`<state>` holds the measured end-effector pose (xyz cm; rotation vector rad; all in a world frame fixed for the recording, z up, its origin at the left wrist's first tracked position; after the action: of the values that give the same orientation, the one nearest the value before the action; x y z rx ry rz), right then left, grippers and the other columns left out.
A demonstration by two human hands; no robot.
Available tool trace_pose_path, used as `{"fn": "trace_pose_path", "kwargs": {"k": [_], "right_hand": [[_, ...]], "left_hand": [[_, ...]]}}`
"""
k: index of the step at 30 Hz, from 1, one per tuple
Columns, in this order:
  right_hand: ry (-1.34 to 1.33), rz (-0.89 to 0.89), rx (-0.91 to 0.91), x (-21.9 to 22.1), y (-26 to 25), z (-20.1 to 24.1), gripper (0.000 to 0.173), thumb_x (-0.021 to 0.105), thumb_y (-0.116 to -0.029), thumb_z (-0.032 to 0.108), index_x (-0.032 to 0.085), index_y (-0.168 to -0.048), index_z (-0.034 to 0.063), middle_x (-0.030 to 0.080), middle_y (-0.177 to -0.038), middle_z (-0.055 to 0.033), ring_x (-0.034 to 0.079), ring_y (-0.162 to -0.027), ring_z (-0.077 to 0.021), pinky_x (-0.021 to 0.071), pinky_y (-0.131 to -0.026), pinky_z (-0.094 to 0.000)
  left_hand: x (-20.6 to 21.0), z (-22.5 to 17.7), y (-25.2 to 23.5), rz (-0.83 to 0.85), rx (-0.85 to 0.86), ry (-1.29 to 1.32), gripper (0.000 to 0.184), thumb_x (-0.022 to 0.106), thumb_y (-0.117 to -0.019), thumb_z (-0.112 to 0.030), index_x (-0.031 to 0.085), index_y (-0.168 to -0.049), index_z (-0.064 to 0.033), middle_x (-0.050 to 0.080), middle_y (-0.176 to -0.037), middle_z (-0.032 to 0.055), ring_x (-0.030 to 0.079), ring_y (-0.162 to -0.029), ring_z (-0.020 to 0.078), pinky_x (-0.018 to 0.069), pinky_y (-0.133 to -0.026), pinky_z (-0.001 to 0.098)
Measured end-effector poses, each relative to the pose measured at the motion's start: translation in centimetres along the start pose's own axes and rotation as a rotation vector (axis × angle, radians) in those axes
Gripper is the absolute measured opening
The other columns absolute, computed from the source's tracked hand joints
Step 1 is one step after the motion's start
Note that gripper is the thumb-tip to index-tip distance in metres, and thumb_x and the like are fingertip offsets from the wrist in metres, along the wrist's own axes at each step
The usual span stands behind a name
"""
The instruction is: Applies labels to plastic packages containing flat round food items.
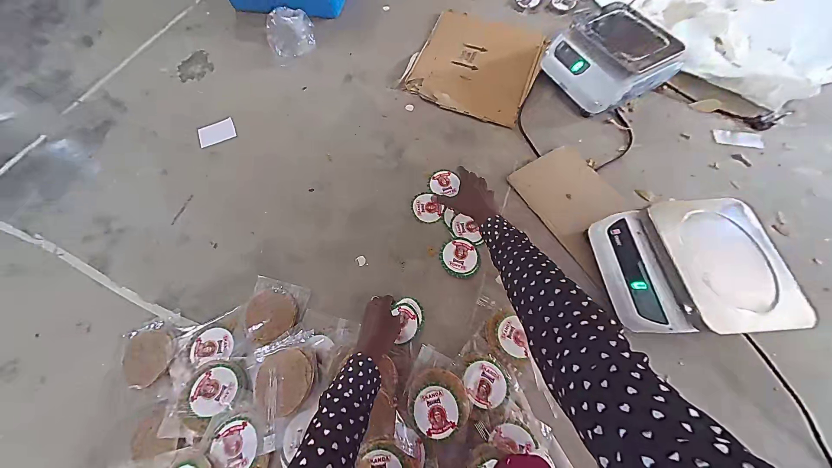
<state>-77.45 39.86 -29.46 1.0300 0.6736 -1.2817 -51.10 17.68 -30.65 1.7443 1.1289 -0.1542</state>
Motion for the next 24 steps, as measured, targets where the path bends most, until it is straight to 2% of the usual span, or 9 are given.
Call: {"fn": "trace_pose_path", "kwargs": {"k": [4,6,9,11,14,17,19,21,24], "right_hand": [[0.048,-0.032,-0.030,1.8,-0.4,3.1,0.118,0.077,-0.0680,0.077,0.032,-0.162,0.0216,0.035,-0.161,-0.0239,0.025,-0.148,-0.0545,0.0220,-0.106,-0.0839],[0.130,-0.021,-0.115,3.2,-0.8,5.2,0.117,0.079,-0.0632,0.077,0.039,-0.159,0.0233,0.035,-0.162,-0.0224,0.026,-0.148,-0.0539,0.0244,-0.103,-0.0844],[0.238,0.030,-0.222,3.2,-0.6,5.9,0.091,0.083,-0.0657,0.066,0.057,-0.144,0.0278,0.044,-0.152,-0.0234,0.037,-0.140,-0.0522,0.0372,-0.093,-0.0796],[0.255,0.073,-0.222,2.1,-0.1,4.4,0.075,0.088,-0.0652,0.053,0.064,-0.132,0.0280,0.049,-0.141,-0.0282,0.044,-0.131,-0.0538,0.0444,-0.085,-0.0738],[0.206,0.154,-0.221,0.9,3.0,1.8,0.063,0.090,-0.0693,0.040,0.068,-0.126,0.0211,0.053,-0.132,-0.0303,0.048,-0.126,-0.0537,0.0466,-0.084,-0.0699],[0.007,0.259,-0.261,0.5,5.4,-0.2,0.064,0.085,-0.0805,0.043,0.064,-0.134,0.0140,0.066,-0.121,-0.0252,0.064,-0.110,-0.0447,0.0524,-0.087,-0.0637],[-0.146,0.255,-0.172,-1.2,5.6,-3.8,0.073,0.083,-0.0843,0.043,0.056,-0.143,0.0085,0.064,-0.127,-0.0264,0.062,-0.115,-0.0443,0.0483,-0.096,-0.0641],[-0.142,0.228,-0.062,-2.9,6.0,-8.0,0.069,0.078,-0.0895,0.043,0.056,-0.141,0.0018,0.065,-0.125,-0.0261,0.062,-0.118,-0.0430,0.0459,-0.101,-0.0641],[-0.124,0.225,0.011,-2.9,9.0,-10.6,0.060,0.075,-0.0924,0.044,0.064,-0.129,-0.0025,0.067,-0.118,-0.0265,0.063,-0.113,-0.0430,0.0474,-0.097,-0.0652]], "left_hand": [[0.3,-0.4,-0.2,0.047,-0.068,-0.066,0.037,0.063,-0.0960,-0.009,0.058,-0.129,0.0079,0.058,-0.132,0.0288,0.054,-0.129,0.0404,0.0422,-0.110,0.0512],[0.3,-0.5,-0.3,0.045,-0.065,-0.067,0.036,0.064,-0.0961,-0.009,0.059,-0.127,0.0079,0.058,-0.130,0.0289,0.055,-0.128,0.0403,0.0427,-0.109,0.0513],[0.2,-0.4,-0.2,0.033,-0.048,-0.064,0.035,0.063,-0.0969,-0.010,0.059,-0.127,0.0080,0.059,-0.130,0.0288,0.055,-0.127,0.0402,0.0422,-0.110,0.0507],[0.2,-0.5,-0.2,0.027,-0.038,-0.071,0.035,0.064,-0.0966,-0.010,0.059,-0.126,0.0081,0.059,-0.129,0.0288,0.055,-0.127,0.0398,0.0422,-0.110,0.0505],[0.2,-0.8,-0.3,0.015,-0.018,-0.070,0.035,0.065,-0.0966,-0.010,0.060,-0.126,0.0084,0.059,-0.128,0.0294,0.055,-0.126,0.0404,0.0424,-0.109,0.0516],[0.3,-0.3,-0.4,0.005,-0.022,-0.064,0.035,0.065,-0.0967,-0.011,0.059,-0.126,0.0079,0.059,-0.128,0.0291,0.056,-0.125,0.0408,0.0431,-0.108,0.0526],[0.4,-0.2,-0.3,0.014,-0.031,-0.071,0.037,0.066,-0.0973,-0.012,0.059,-0.127,0.0084,0.059,-0.130,0.0296,0.055,-0.127,0.0413,0.0415,-0.110,0.0532],[0.0,-0.2,-0.3,0.000,-0.025,-0.014,0.037,0.066,-0.0970,-0.012,0.060,-0.126,0.0088,0.059,-0.129,0.0301,0.056,-0.125,0.0412,0.0418,-0.109,0.0542],[-0.2,0.2,-0.3,-0.082,0.033,0.242,0.033,0.072,-0.0943,-0.016,0.065,-0.117,0.0060,0.066,-0.113,0.0245,0.065,-0.107,0.0336,0.0497,-0.098,0.0515]]}}
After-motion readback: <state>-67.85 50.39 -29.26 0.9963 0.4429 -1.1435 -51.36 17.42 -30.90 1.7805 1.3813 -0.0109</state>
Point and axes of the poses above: each hand's wrist, its own y-axis away from the middle knuckle, its own x-axis out of the palm, z = x × y, the point moved 9 cm from there along -y, towards the middle knuckle
